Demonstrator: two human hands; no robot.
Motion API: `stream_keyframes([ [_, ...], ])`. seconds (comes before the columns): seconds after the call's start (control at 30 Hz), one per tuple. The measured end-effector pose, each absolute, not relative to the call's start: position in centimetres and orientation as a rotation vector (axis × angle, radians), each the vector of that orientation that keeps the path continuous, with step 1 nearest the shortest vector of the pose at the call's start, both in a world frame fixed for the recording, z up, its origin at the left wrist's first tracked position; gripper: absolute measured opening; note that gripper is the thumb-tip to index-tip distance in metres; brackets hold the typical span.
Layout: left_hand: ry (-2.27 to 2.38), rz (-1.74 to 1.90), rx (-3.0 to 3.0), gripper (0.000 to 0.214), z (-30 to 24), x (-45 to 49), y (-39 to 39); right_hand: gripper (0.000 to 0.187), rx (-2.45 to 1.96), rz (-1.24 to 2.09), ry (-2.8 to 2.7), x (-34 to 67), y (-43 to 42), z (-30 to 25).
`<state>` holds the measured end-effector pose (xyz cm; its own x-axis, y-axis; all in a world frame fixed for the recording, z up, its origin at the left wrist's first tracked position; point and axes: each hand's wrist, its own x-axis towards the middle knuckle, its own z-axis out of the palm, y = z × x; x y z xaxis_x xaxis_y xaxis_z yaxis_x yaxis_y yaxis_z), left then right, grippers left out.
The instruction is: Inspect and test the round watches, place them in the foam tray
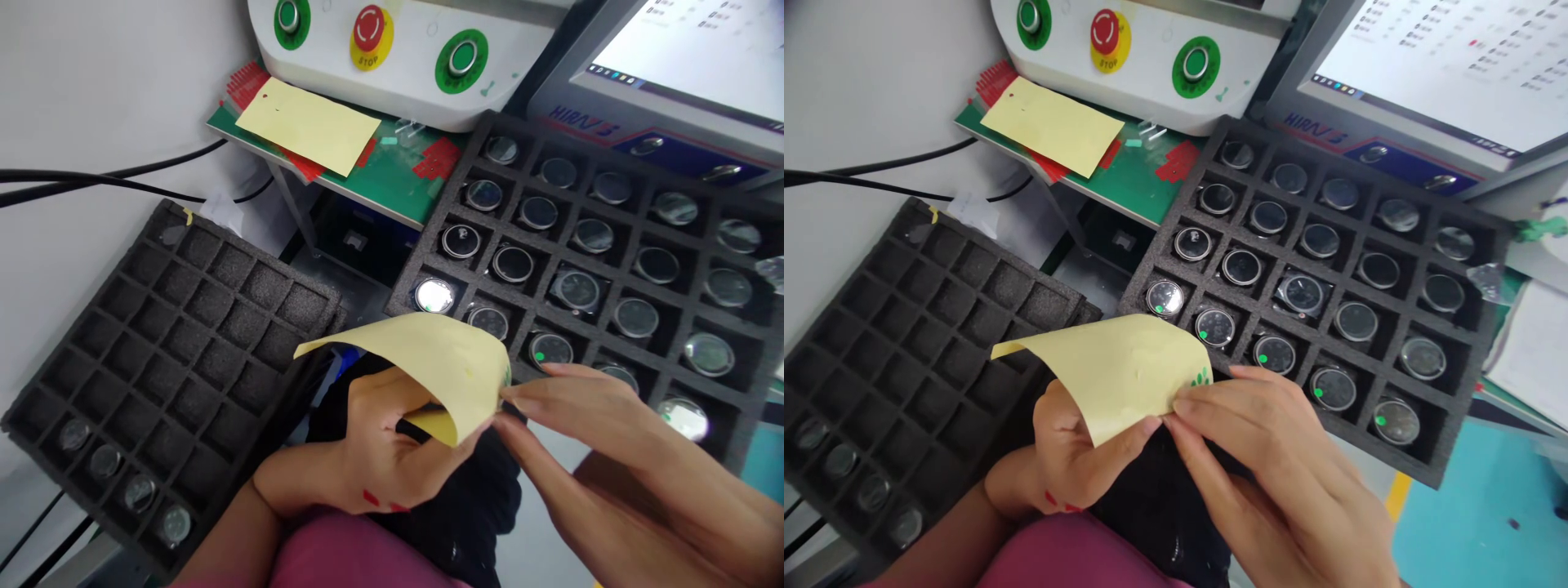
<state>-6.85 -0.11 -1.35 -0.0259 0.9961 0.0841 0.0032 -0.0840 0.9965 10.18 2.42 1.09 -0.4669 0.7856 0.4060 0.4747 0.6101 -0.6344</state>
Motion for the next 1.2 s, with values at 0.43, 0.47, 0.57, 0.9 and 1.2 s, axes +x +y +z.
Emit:
stream_keyframes([
  [0.43, 1.051, 1.189, 1.118, 0.021, -1.3, -8.4, 2.2, 0.013, -0.867, 0.638, -2.363, 10.6, 4.5, 1.9],
  [0.47, 1.025, 1.171, 1.093, 0.021, -1.3, -8.5, 2.3, 0.014, -0.837, 0.650, -2.381, 10.7, 4.6, 1.8],
  [0.57, 0.984, 1.132, 1.066, 0.018, -1.2, -8.8, 2.5, 0.016, -0.772, 0.657, -2.430, 11.4, 4.8, 1.4],
  [0.9, 1.067, 0.985, 1.200, 0.035, 0.4, -8.9, 2.8, 0.058, -0.788, 0.622, -2.618, 13.8, 3.8, 1.7],
  [1.2, 1.098, 0.964, 1.149, 0.036, 0.5, -8.6, 2.9, 0.061, -0.788, 0.551, -2.642, 13.6, 3.8, 1.8],
])
